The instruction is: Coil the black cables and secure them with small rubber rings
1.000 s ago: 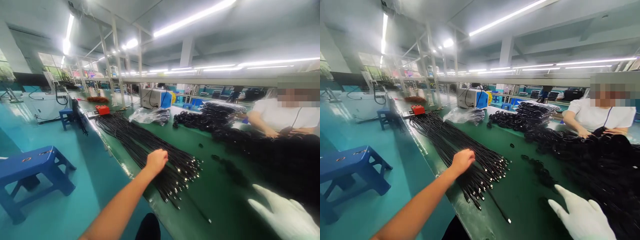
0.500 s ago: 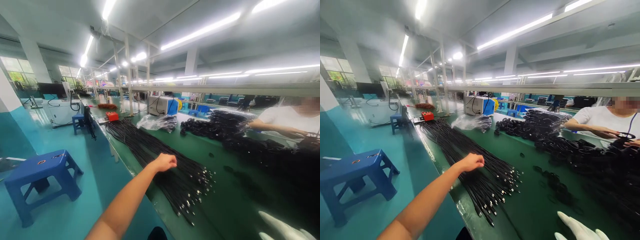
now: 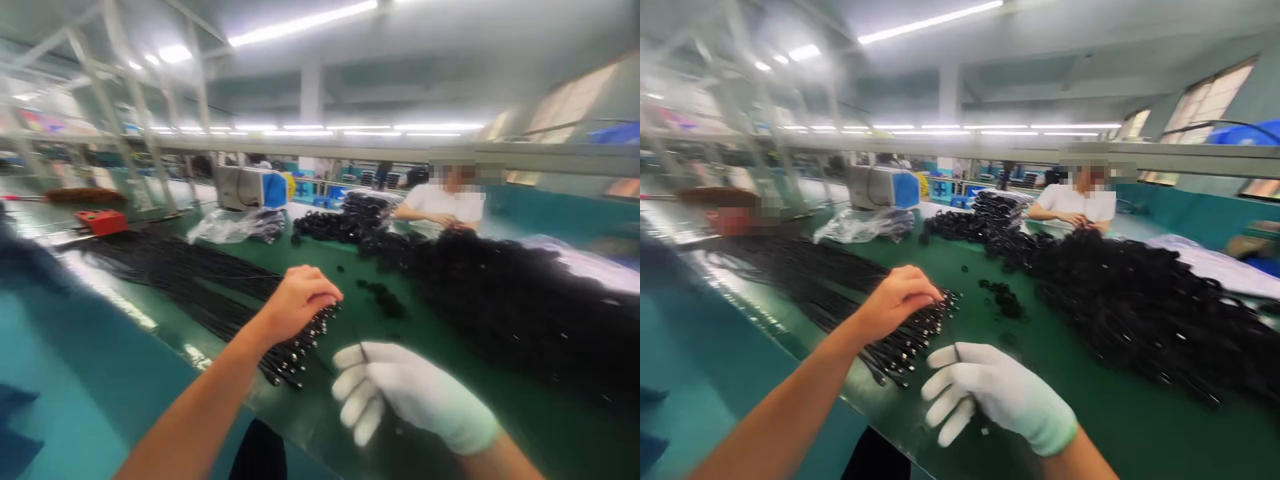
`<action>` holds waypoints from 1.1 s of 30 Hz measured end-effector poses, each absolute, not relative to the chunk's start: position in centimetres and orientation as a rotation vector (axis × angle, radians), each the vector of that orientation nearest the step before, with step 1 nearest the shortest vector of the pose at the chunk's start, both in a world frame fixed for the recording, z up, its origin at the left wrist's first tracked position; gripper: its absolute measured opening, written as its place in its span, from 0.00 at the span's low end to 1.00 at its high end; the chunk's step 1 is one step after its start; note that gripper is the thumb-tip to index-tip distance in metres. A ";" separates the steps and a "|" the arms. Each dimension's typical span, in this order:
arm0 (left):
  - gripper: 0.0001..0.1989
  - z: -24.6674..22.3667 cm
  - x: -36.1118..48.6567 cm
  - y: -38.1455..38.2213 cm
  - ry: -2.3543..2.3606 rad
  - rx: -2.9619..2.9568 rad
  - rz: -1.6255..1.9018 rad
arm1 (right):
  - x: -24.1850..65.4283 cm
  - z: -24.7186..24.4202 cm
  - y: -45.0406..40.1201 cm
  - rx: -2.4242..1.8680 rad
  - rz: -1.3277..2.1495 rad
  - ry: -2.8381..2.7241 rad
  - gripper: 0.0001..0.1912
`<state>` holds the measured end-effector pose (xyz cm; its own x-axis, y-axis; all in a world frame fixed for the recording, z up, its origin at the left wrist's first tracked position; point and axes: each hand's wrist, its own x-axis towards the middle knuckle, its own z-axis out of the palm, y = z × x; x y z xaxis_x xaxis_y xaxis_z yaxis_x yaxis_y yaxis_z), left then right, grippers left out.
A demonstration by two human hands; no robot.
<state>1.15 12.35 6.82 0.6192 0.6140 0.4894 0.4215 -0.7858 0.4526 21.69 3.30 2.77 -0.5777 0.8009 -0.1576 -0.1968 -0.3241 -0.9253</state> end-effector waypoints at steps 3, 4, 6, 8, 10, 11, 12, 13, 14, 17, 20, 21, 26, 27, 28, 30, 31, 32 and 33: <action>0.09 5.9 3.2 11.6 0.854 2.622 0.704 | 20.7 1.4 2.7 -0.772 2.155 -1.061 0.13; 0.09 5.6 3.6 11.3 0.793 2.642 0.583 | 20.7 0.9 2.5 -0.747 2.181 -1.013 0.13; 0.09 5.2 4.2 10.8 0.660 2.636 0.425 | 21.1 0.0 2.3 -0.681 2.217 -0.933 0.14; 0.10 5.2 4.5 10.7 0.596 2.613 0.446 | 21.5 -0.4 2.2 -0.557 2.315 -0.874 0.18; 0.10 5.5 4.7 11.1 0.589 2.612 0.508 | 21.7 -0.7 2.4 -0.439 2.419 -0.831 0.23; 0.10 5.6 4.9 11.4 0.595 2.618 0.516 | 21.8 -0.9 2.5 -0.384 2.460 -0.824 0.25; 0.10 5.7 5.1 11.7 0.602 2.625 0.503 | 21.8 -1.1 2.7 -0.341 2.486 -0.827 0.26; 0.10 5.8 5.3 12.0 0.611 2.631 0.483 | 21.7 -1.3 2.9 -0.313 2.495 -0.837 0.25; 0.10 5.8 5.5 12.3 0.617 2.635 0.465 | 21.6 -1.6 3.1 -0.292 2.495 -0.852 0.24; 0.10 5.3 6.3 12.9 0.628 2.647 0.465 | 21.5 -2.4 3.5 -0.295 2.494 -0.879 0.20; 0.12 3.7 6.8 13.4 0.651 2.633 0.500 | 22.4 -2.3 3.4 -0.294 2.470 -0.927 0.20; 0.12 2.9 6.8 13.5 0.674 2.619 0.508 | 23.1 -2.0 3.2 -0.283 2.420 -0.936 0.22; 0.16 -1.6 5.6 12.9 1.044 2.594 0.436 | 27.5 0.3 3.2 -0.315 1.840 -0.721 0.16; 0.15 -2.3 5.4 12.1 1.123 2.607 0.428 | 28.2 0.7 3.4 -0.327 1.752 -0.684 0.12; 0.15 -3.0 5.2 11.0 1.160 2.631 0.411 | 28.7 1.0 3.6 -0.339 1.689 -0.669 0.09; 0.14 -3.9 4.9 8.3 1.112 2.725 0.380 | 29.2 1.3 4.2 -0.377 1.608 -0.674 0.08; 0.13 -4.1 4.8 6.8 1.040 2.795 0.377 | 29.2 1.3 4.5 -0.405 1.585 -0.675 0.09; 0.12 -4.1 4.7 5.4 0.953 2.873 0.396 | 29.1 1.2 4.8 -0.431 1.573 -0.670 0.10; 0.11 -3.7 4.6 4.2 0.865 2.946 0.422 | 28.9 0.9 5.0 -0.452 1.577 -0.659 0.11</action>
